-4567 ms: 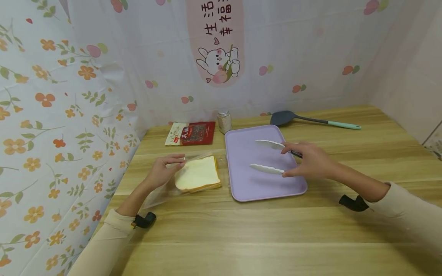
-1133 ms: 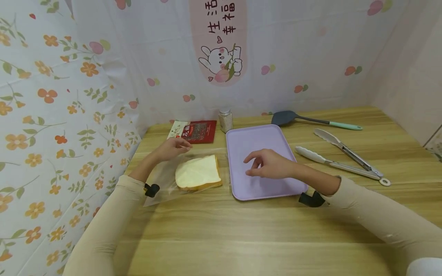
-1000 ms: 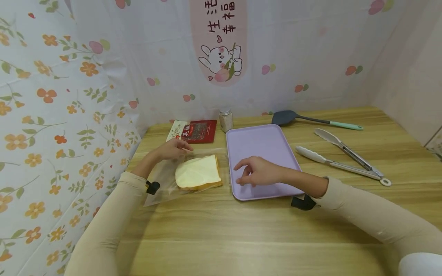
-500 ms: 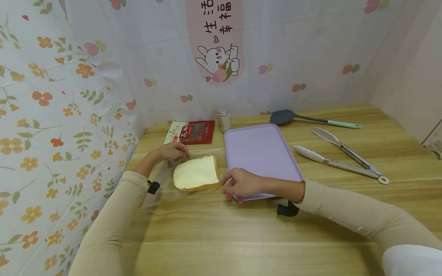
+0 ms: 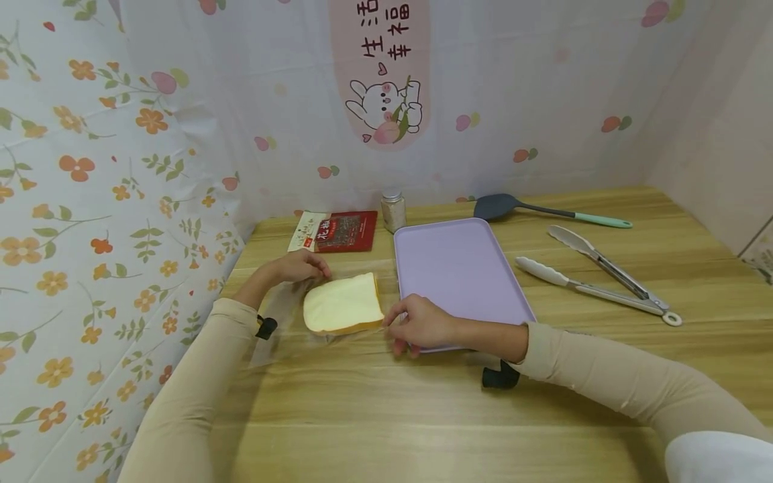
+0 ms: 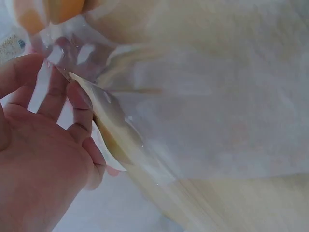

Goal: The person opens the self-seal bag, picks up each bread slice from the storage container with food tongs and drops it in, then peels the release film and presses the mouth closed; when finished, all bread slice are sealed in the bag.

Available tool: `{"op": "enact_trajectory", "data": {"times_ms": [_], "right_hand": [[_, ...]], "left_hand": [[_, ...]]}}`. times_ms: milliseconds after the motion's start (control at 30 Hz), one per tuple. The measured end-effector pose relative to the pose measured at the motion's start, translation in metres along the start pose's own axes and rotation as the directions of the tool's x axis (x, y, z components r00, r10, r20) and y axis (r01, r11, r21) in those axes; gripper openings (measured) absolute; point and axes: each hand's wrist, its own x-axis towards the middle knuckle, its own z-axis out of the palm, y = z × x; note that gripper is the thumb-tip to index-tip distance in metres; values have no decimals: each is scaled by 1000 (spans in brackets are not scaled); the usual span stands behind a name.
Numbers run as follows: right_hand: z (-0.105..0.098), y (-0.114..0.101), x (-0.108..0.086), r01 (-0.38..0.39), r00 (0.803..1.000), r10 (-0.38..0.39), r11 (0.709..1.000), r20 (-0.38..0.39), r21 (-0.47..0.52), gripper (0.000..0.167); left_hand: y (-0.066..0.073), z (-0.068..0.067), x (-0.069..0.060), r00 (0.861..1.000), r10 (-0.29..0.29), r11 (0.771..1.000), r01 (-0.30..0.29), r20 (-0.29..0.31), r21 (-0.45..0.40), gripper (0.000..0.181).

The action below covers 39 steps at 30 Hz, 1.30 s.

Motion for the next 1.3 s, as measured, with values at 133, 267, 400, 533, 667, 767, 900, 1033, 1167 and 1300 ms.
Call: {"op": "enact_trajectory", "data": {"times_ms": [133,267,400,533,667,767,900,1033,1167,1300], "right_hand": [[2,-1,1,4,1000,-4,999,-18,35,15],[4,-1,2,11,1000,-10,999,-24,50,11],[7,0,2,-5,1000,6,998,-7,60,10],[11,-1,4,-9,1000,8,999,25,40,12],[16,-1,5,-22,997,20,999,70,36,13],[18,-3,5,-58,996,57,998,76,21,12],[17,-7,7,-142,990,142,989,-1,41,12],[18,-9,12,-197,977,205,972,-53,125,21],[23,-10,17,-200,979,205,969,-20,149,23],[28,-12,20,-199,979,202,971,-10,130,19]], "left_hand": [[2,1,2,1000,7,999,-8,22,40,24],[1,0,0,1000,-11,994,11,3,112,26],[-4,-2,-8,999,-19,996,21,-30,89,26],[-2,-6,-20,999,-14,1000,15,-40,24,28],[-5,-7,-23,998,-22,1000,22,-56,6,27],[-15,-5,-18,996,-5,1000,8,-93,28,25],[-17,-3,-16,994,40,997,-33,-104,72,23],[-12,-4,-11,996,53,995,-47,-78,86,21],[-1,-4,-4,998,55,996,-53,-19,71,22],[9,-2,4,996,78,994,-80,30,77,26]]}}
